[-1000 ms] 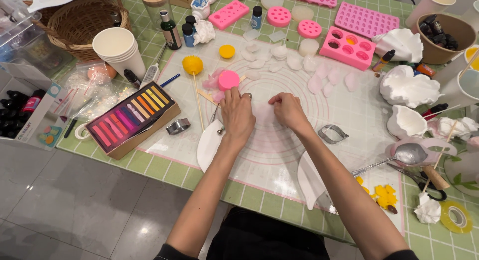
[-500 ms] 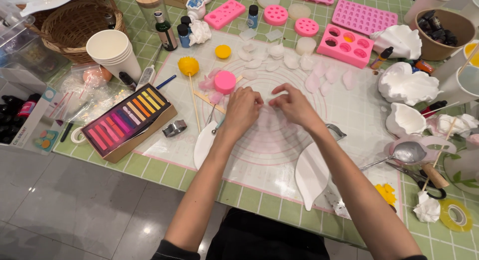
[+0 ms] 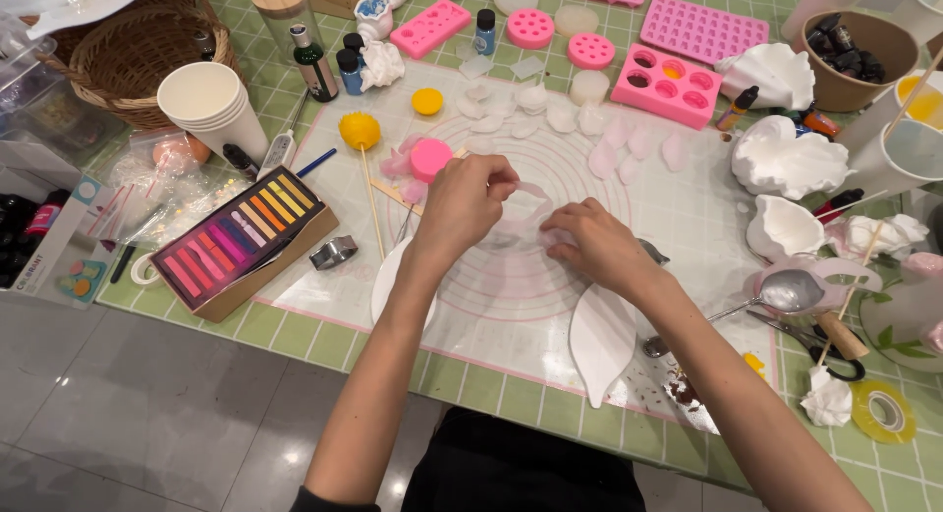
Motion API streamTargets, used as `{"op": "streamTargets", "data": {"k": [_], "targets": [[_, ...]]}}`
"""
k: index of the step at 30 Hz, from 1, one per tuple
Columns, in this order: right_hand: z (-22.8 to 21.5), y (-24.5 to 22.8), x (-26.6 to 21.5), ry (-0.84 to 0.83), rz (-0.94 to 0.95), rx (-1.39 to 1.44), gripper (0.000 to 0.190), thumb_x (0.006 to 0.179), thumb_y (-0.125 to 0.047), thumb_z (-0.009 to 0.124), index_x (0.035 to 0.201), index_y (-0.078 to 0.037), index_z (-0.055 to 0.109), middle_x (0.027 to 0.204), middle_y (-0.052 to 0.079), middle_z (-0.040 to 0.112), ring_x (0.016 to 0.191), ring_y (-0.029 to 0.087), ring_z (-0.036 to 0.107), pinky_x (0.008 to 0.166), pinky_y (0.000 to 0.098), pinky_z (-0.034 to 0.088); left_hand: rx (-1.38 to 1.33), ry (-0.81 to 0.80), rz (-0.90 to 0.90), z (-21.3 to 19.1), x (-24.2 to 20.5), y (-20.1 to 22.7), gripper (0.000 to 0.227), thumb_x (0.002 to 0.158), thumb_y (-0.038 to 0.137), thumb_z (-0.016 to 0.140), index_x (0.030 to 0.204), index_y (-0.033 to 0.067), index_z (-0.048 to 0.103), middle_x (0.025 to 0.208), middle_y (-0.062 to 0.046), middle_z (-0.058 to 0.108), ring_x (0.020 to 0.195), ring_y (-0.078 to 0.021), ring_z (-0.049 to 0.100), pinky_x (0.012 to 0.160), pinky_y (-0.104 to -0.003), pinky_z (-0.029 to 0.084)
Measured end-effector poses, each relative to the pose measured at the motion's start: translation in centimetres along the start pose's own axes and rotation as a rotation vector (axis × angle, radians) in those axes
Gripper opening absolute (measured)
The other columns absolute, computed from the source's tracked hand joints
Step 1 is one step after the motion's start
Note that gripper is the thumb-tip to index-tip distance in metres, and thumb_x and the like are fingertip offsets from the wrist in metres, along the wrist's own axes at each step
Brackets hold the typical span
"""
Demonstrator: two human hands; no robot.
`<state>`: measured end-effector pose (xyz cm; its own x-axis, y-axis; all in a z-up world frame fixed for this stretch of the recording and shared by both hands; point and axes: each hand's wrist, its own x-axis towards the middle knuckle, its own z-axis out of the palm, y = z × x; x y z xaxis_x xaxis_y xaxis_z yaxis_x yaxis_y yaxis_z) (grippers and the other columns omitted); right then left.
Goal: Shaping and thinning individual wax pieces to create petals for a candle.
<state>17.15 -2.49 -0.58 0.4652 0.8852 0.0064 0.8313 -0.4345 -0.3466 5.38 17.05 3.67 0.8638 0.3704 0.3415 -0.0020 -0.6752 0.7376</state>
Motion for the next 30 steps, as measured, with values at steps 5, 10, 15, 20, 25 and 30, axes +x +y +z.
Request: {"op": "streamTargets", "data": {"k": [5, 10, 15, 20, 25, 30], "targets": [[0.4, 0.7, 1.0, -0.031, -0.017, -0.006, 0.042, 0.082, -0.027, 0.079, 0.119, -0.011, 0.067, 0.122, 0.009, 0.059, 0.12, 0.029, 0.05, 0.105, 0.0407, 0.044, 0.009, 0.007, -0.013, 0.6, -0.3, 0.5, 0.008, 0.087, 0.007, 0.072, 0.093, 0.003, 0.075, 0.083, -0.014, 0.076, 0.08, -0.0288, 0.074, 0.071, -0.041, 0.055], [0.5, 1.5, 2.7, -0.184, 0.039, -0.058, 0.056, 0.082, -0.037, 0.082, 0.125, -0.011, 0.059, 0.121, 0.013, 0.051, 0.12, 0.032, 0.044, 0.105, 0.0427, 0.041, 0.006, 0.011, -0.03, 0.5, -0.6, 0.1, 0.009, 0.087, 0.007, 0.072, 0.094, 0.0027, 0.075, 0.082, -0.014, 0.076, 0.079, -0.0286, 0.074, 0.071, -0.041, 0.055], [-0.6, 1.2, 2.9, -0.226, 0.017, 0.051, 0.05, 0.079, -0.033, 0.085, 0.114, -0.009, 0.057, 0.115, 0.013, 0.054, 0.117, 0.03, 0.046, 0.102, 0.0415, 0.042, -0.016, 0.015, -0.059, 0.0, -0.5, -0.1, 0.009, 0.087, 0.008, 0.072, 0.094, 0.0025, 0.075, 0.083, -0.014, 0.076, 0.078, -0.0277, 0.074, 0.071, -0.04, 0.055], [-1.6, 0.4, 1.1, -0.109, 0.003, 0.199, 0.045, 0.077, -0.021, 0.085, 0.109, -0.008, 0.056, 0.108, 0.009, 0.064, 0.11, 0.026, 0.059, 0.096, 0.0389, 0.048, -0.056, 0.02, -0.09, -0.9, -0.8, -0.4, 0.01, 0.087, 0.006, 0.071, 0.095, 0.0011, 0.075, 0.083, -0.014, 0.076, 0.077, -0.0248, 0.074, 0.071, -0.037, 0.056], [-2.0, 0.9, -0.1, -0.026, -0.023, 0.348, 0.055, 0.079, -0.012, 0.078, 0.129, -0.009, 0.055, 0.105, 0.01, 0.066, 0.101, 0.026, 0.064, 0.09, 0.0395, 0.05, -0.098, 0.01, -0.095, -0.2, -0.3, -0.7, 0.011, 0.087, 0.004, 0.071, 0.096, 0.0003, 0.075, 0.082, -0.013, 0.076, 0.074, -0.0212, 0.074, 0.069, -0.035, 0.056], [-1.0, 5.3, -0.5, 0.231, 0.133, 0.947, 0.018, 0.099, -0.008, 0.064, 0.112, 0.004, 0.068, 0.099, 0.01, 0.073, 0.093, 0.021, 0.073, 0.08, 0.0342, 0.062, -0.468, -0.043, -0.14, 2.5, 1.4, -1.7, 0.011, 0.09, 0.001, 0.07, 0.099, -0.0007, 0.075, 0.08, -0.009, 0.076, 0.065, -0.0125, 0.07, 0.058, -0.028, 0.056]]}}
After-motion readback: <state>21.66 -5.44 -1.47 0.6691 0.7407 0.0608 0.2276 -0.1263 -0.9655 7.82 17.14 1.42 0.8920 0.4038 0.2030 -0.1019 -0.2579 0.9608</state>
